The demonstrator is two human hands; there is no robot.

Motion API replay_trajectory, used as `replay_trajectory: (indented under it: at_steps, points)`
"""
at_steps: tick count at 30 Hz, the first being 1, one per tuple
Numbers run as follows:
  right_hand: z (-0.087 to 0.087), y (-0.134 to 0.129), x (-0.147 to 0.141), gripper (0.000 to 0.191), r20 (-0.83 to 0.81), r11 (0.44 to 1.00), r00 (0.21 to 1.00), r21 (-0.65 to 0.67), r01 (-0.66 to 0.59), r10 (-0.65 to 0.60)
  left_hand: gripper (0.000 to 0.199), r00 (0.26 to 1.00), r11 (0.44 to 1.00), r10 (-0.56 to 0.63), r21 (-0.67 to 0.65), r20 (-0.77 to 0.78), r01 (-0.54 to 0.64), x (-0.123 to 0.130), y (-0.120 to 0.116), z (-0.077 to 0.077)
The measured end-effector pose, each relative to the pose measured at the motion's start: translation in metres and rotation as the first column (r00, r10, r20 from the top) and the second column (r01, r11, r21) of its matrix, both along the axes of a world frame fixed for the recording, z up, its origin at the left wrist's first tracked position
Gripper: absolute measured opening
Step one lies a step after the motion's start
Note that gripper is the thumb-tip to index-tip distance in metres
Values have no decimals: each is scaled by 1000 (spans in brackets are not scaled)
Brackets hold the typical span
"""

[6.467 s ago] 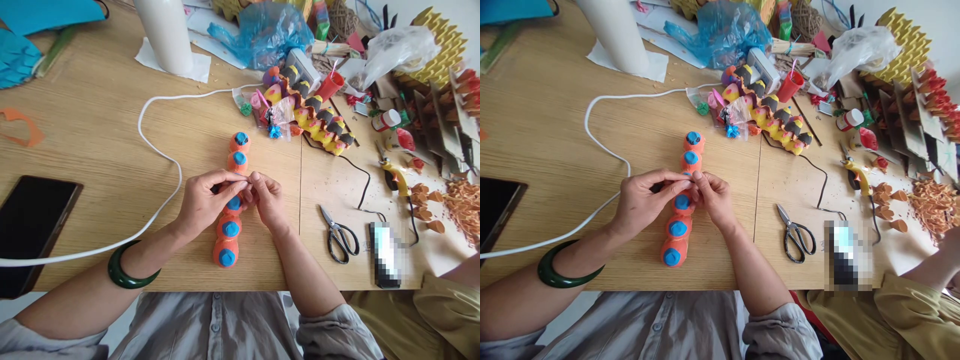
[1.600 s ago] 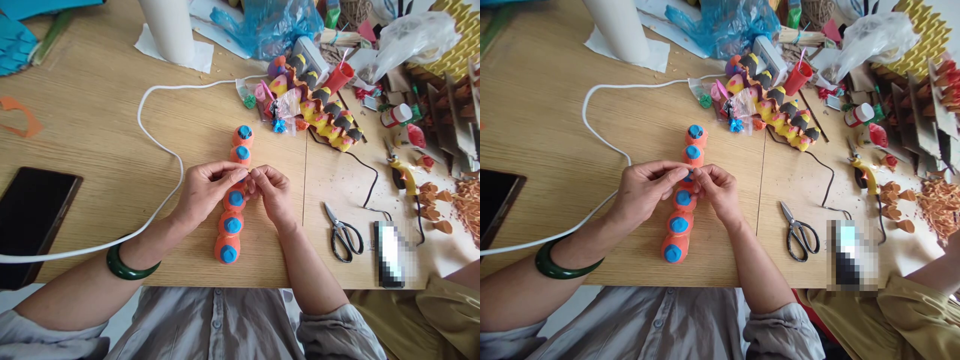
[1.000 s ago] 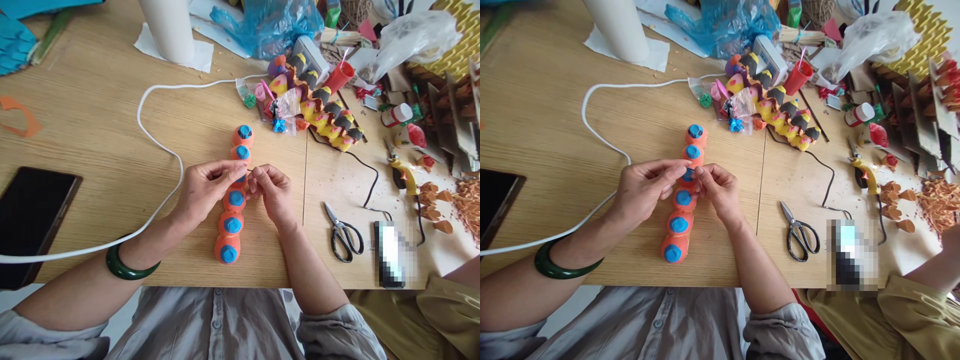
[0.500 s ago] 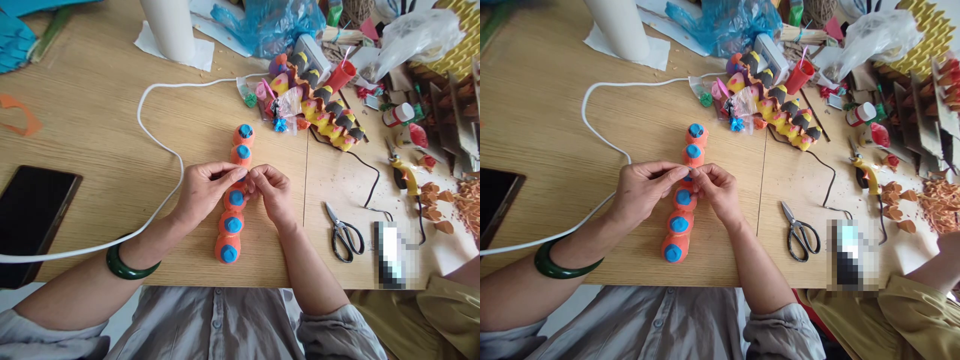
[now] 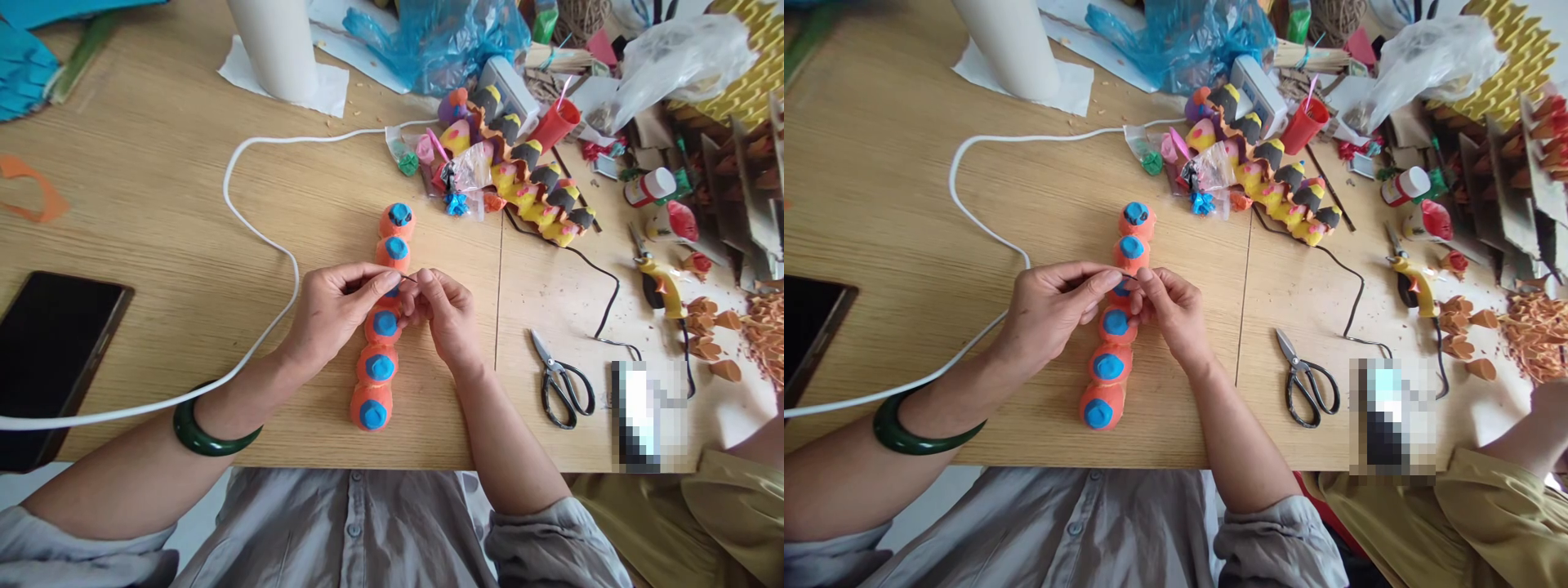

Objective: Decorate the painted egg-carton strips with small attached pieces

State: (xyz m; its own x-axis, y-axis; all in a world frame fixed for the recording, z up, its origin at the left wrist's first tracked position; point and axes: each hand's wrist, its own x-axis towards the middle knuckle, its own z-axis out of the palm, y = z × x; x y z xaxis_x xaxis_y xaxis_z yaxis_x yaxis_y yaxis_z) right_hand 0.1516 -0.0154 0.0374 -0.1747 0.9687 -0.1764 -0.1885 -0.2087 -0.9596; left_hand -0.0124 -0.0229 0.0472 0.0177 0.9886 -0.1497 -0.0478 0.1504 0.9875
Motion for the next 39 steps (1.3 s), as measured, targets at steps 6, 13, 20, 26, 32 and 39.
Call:
replay_trajectory:
  at_steps: [6, 13, 20, 26, 32, 39]
  points:
    - [-2, 1, 0, 44, 1, 996, 996, 3, 84, -84, 24, 999, 999, 27, -22, -18, -27, 1, 0, 3]
    - [-1, -1, 0, 36, 5, 992, 993, 52, 115, -115, 23, 999, 998, 42, -52, 12, -42, 1, 0, 4]
    - [1, -1, 0, 40, 33, 999, 999, 21, 39, -39, 22, 998, 997, 53, -58, 17, -52, 1, 1, 0]
    - [2, -1, 0, 35, -17, 1000, 1000, 13, 10, -9, 22, 1000, 999, 30, -19, -5, -30, 1, 1, -2]
    - [1, 0, 0, 34, -17, 999, 999, -16, 31, -31, 28, 1000, 999, -10, 40, -15, 10, 1, 0, -4]
    - [0, 1, 0, 32, -57, 999, 998, -38, 31, -33, 26, 996, 997, -27, 66, -83, 33, 0, -1, 0]
